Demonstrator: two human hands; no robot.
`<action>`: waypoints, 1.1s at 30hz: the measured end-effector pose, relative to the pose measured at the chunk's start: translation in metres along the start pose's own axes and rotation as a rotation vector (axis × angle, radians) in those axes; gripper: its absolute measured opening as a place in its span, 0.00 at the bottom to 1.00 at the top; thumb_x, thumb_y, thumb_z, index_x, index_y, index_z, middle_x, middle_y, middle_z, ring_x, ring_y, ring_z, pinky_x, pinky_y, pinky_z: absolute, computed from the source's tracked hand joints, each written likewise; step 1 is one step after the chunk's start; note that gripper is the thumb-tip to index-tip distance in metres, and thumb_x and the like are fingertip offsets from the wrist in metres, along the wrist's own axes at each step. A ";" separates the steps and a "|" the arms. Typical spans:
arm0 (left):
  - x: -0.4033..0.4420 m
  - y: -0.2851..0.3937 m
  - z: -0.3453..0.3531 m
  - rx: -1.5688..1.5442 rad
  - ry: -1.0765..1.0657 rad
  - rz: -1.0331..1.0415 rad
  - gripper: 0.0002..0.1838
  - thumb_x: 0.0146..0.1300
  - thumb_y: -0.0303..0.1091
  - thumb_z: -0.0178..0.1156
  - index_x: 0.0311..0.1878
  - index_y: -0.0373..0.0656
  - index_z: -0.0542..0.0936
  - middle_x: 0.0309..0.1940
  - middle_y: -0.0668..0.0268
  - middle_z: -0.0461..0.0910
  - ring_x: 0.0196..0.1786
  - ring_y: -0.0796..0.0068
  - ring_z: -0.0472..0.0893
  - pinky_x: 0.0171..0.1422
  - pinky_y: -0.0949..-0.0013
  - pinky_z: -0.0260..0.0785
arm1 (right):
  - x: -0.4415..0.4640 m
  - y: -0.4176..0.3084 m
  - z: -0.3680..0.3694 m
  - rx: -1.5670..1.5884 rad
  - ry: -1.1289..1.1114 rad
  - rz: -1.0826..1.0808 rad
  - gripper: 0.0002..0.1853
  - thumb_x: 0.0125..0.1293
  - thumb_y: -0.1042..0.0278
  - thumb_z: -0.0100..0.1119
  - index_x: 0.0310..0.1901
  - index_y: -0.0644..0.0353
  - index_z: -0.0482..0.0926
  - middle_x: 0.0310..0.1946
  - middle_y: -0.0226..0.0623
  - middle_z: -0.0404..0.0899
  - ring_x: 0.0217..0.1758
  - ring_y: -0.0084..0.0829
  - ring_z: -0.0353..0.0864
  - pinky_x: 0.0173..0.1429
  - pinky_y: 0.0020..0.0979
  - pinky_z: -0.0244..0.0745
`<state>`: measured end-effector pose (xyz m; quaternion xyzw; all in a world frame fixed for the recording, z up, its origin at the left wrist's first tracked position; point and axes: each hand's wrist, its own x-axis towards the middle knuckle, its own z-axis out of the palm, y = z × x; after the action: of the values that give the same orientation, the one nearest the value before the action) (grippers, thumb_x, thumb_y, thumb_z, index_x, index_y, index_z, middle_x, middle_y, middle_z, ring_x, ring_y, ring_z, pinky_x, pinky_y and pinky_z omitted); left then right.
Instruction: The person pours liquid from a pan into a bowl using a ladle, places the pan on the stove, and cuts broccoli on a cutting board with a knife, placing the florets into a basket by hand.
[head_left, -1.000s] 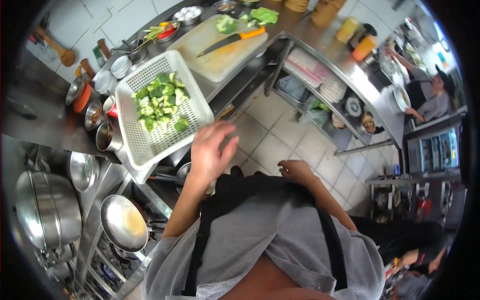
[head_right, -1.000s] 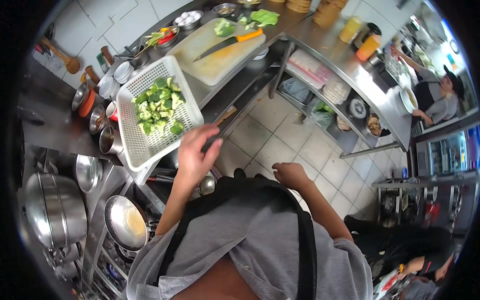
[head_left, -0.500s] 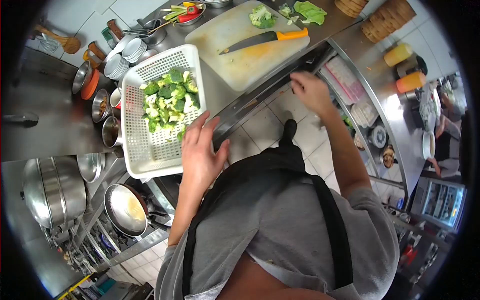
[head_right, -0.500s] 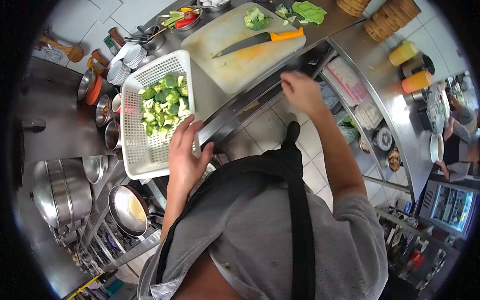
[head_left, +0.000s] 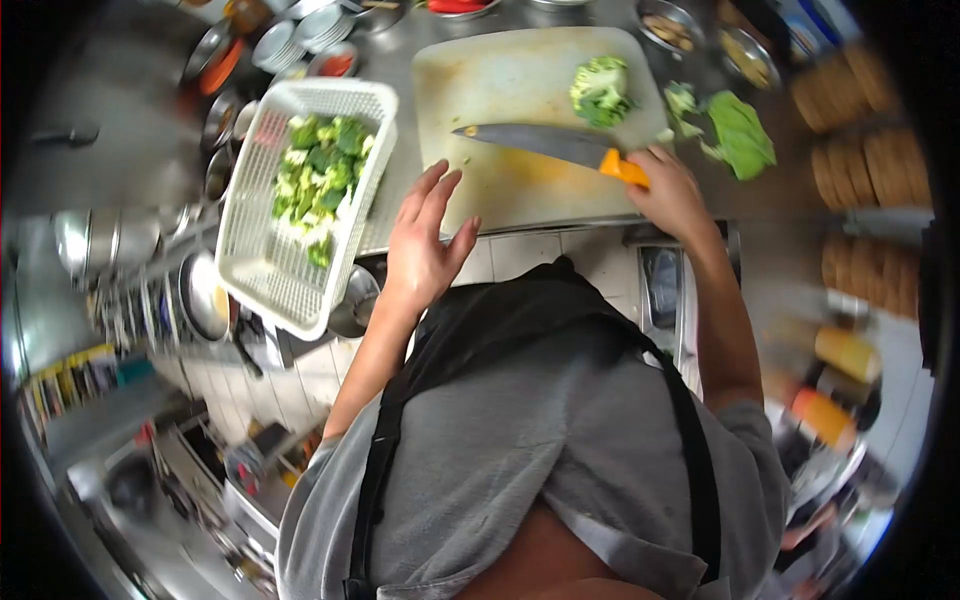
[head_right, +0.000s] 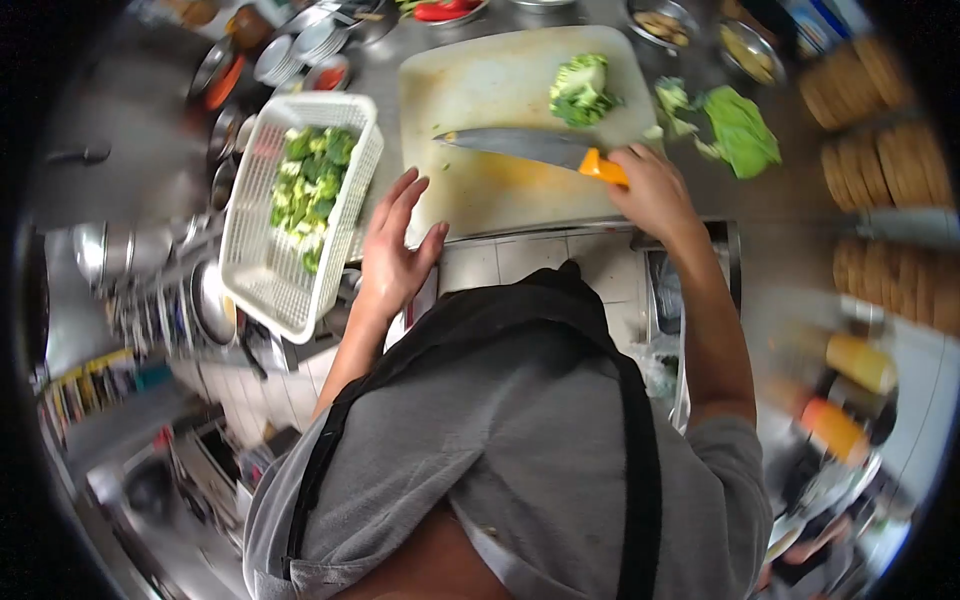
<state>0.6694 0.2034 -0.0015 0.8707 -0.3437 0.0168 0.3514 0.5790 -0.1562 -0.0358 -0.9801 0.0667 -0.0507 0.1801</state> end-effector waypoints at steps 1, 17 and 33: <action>0.001 -0.009 0.013 0.025 0.016 -0.043 0.32 0.64 0.33 0.71 0.71 0.40 0.74 0.74 0.47 0.71 0.73 0.43 0.73 0.75 0.50 0.69 | -0.006 0.000 -0.007 0.134 -0.001 0.035 0.17 0.58 0.73 0.65 0.51 0.60 0.80 0.52 0.44 0.82 0.55 0.51 0.81 0.58 0.41 0.78; 0.070 0.013 0.146 0.289 -0.297 0.143 0.59 0.65 0.72 0.61 0.83 0.32 0.55 0.84 0.42 0.51 0.88 0.46 0.47 0.89 0.46 0.38 | -0.140 0.089 -0.082 0.741 0.312 0.620 0.17 0.69 0.77 0.63 0.57 0.64 0.77 0.44 0.29 0.78 0.44 0.18 0.75 0.49 0.24 0.73; 0.218 0.177 0.277 -0.669 0.095 0.093 0.43 0.69 0.51 0.69 0.75 0.30 0.65 0.69 0.42 0.71 0.70 0.44 0.74 0.74 0.53 0.67 | -0.186 0.059 -0.066 0.338 0.443 0.731 0.17 0.63 0.68 0.71 0.50 0.62 0.77 0.40 0.48 0.86 0.43 0.44 0.89 0.50 0.37 0.82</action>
<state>0.6691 -0.1885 -0.0446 0.6887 -0.3529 -0.0405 0.6321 0.3804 -0.2059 -0.0102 -0.8146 0.4358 -0.2022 0.3250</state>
